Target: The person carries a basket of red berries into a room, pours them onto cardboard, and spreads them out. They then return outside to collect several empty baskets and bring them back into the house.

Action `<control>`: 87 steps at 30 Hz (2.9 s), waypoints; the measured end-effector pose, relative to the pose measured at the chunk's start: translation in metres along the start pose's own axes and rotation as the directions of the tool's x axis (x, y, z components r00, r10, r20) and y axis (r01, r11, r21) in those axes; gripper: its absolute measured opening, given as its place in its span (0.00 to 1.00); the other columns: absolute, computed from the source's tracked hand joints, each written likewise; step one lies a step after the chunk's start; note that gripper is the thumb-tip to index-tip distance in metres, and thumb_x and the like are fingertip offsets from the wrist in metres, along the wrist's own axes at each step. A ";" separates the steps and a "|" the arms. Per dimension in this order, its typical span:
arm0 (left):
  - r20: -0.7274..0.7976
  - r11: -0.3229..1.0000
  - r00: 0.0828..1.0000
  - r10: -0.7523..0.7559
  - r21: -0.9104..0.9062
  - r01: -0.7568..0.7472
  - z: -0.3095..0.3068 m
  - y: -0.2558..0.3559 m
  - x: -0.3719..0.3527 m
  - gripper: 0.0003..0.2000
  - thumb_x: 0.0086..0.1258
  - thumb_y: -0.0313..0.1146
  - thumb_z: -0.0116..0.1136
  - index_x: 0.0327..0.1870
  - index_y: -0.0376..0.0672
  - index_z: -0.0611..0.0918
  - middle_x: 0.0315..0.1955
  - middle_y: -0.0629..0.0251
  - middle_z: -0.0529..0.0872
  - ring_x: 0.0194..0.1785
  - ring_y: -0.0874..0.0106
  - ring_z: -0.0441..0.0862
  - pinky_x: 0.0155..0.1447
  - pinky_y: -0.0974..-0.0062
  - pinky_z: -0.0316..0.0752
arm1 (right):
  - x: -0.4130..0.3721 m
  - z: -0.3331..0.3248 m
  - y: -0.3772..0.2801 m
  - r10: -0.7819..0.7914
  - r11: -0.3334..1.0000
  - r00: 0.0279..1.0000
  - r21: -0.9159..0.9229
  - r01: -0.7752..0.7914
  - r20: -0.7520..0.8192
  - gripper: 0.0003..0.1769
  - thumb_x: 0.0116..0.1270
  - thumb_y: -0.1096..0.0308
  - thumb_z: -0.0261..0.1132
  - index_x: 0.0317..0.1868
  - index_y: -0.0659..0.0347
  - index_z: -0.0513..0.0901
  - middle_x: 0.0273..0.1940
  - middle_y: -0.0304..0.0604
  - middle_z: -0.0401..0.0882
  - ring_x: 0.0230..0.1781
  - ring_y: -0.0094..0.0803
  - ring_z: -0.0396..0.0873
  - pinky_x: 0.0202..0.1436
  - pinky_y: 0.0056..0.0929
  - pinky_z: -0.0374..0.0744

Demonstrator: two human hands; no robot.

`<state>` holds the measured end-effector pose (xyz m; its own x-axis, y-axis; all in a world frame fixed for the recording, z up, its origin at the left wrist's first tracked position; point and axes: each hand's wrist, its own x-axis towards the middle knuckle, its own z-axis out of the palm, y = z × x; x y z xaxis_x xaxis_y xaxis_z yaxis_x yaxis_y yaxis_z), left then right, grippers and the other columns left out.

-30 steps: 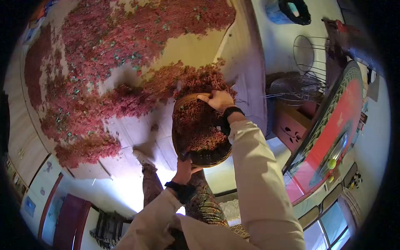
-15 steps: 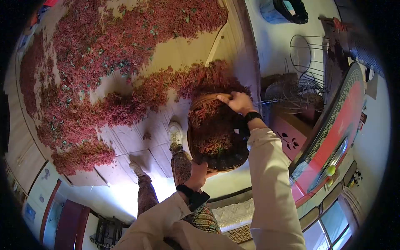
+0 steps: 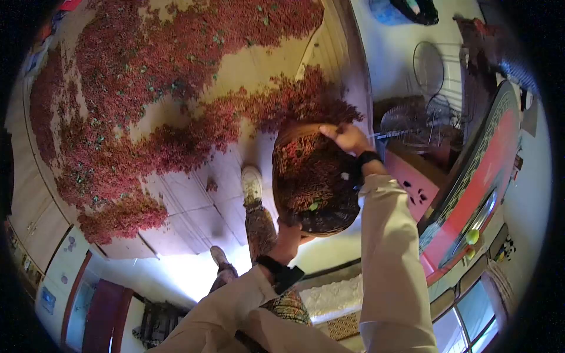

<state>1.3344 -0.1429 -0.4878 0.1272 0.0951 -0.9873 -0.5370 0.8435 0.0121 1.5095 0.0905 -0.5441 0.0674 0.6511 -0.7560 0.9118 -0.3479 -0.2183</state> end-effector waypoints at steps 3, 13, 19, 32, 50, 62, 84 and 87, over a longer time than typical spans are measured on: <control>0.087 0.993 0.995 -0.040 -0.108 0.049 -0.037 -0.003 0.013 0.29 0.57 0.21 0.49 0.60 0.37 0.53 0.53 0.45 0.66 0.47 0.52 0.76 0.43 0.57 0.83 | 0.000 0.021 -0.012 -0.062 0.996 0.995 -0.073 0.056 -0.075 0.49 0.50 0.25 0.53 0.45 0.71 0.79 0.43 0.62 0.78 0.50 0.51 0.75 0.52 0.38 0.72; 0.014 0.977 0.998 0.056 -0.204 -0.052 -0.114 -0.004 -0.038 0.21 0.61 0.18 0.43 0.57 0.39 0.62 0.48 0.48 0.73 0.46 0.54 0.77 0.45 0.53 0.81 | -0.019 0.078 -0.076 -0.099 0.991 0.967 -0.061 0.117 0.233 0.50 0.50 0.22 0.46 0.48 0.64 0.79 0.46 0.63 0.76 0.52 0.52 0.73 0.56 0.40 0.70; -0.049 0.977 0.994 0.096 -0.185 -0.104 -0.164 -0.002 -0.073 0.17 0.63 0.21 0.43 0.54 0.39 0.65 0.43 0.48 0.77 0.39 0.58 0.81 0.37 0.61 0.83 | -0.047 0.108 -0.140 -0.147 0.969 0.951 -0.151 0.193 0.274 0.49 0.50 0.22 0.47 0.44 0.67 0.80 0.38 0.63 0.79 0.46 0.51 0.77 0.51 0.41 0.72; -0.203 0.983 0.978 0.051 -0.165 -0.085 -0.172 -0.003 -0.062 0.31 0.59 0.19 0.48 0.63 0.46 0.51 0.56 0.48 0.63 0.52 0.49 0.73 0.40 0.48 0.82 | -0.071 0.120 -0.163 -0.283 0.946 0.948 -0.122 0.301 0.145 0.43 0.53 0.27 0.50 0.41 0.64 0.81 0.37 0.58 0.80 0.44 0.53 0.76 0.48 0.42 0.73; -0.025 0.954 0.989 0.148 0.266 -0.136 -0.109 -0.060 -0.005 0.31 0.56 0.32 0.53 0.60 0.33 0.56 0.39 0.35 0.78 0.44 0.43 0.78 0.45 0.58 0.76 | -0.105 0.037 -0.033 -0.025 1.000 0.997 -0.015 0.024 -0.070 0.42 0.56 0.31 0.53 0.46 0.68 0.79 0.42 0.61 0.79 0.48 0.51 0.76 0.51 0.38 0.71; -0.042 0.972 0.995 0.089 -0.214 -0.096 -0.214 -0.023 -0.076 0.26 0.60 0.24 0.47 0.59 0.38 0.54 0.43 0.45 0.74 0.37 0.51 0.81 0.34 0.55 0.84 | -0.117 0.134 -0.177 -0.210 0.930 0.971 -0.283 0.235 0.116 0.38 0.58 0.32 0.52 0.49 0.60 0.79 0.44 0.57 0.79 0.47 0.50 0.76 0.51 0.40 0.72; -0.220 0.920 0.936 0.275 -0.223 -0.322 -0.545 0.040 -0.114 0.25 0.60 0.27 0.49 0.56 0.30 0.55 0.48 0.40 0.70 0.43 0.49 0.79 0.34 0.57 0.84 | -0.178 0.370 -0.482 -0.518 0.786 0.796 -0.192 0.587 0.311 0.46 0.54 0.24 0.44 0.45 0.60 0.81 0.36 0.60 0.80 0.45 0.52 0.77 0.49 0.42 0.74; -0.153 0.882 0.950 0.272 -0.355 -0.310 -0.596 0.063 -0.133 0.20 0.61 0.24 0.48 0.54 0.33 0.59 0.46 0.43 0.72 0.43 0.49 0.79 0.39 0.56 0.84 | -0.188 0.398 -0.530 -0.423 0.787 0.858 -0.352 0.507 0.290 0.46 0.53 0.23 0.43 0.46 0.60 0.81 0.40 0.61 0.79 0.47 0.51 0.77 0.51 0.42 0.73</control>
<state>0.7870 -0.4171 -0.4503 -0.1526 0.2392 -0.9589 -0.8088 0.5273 0.2603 0.8518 -0.1159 -0.5323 -0.4458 0.5103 -0.7354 0.8941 0.2940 -0.3379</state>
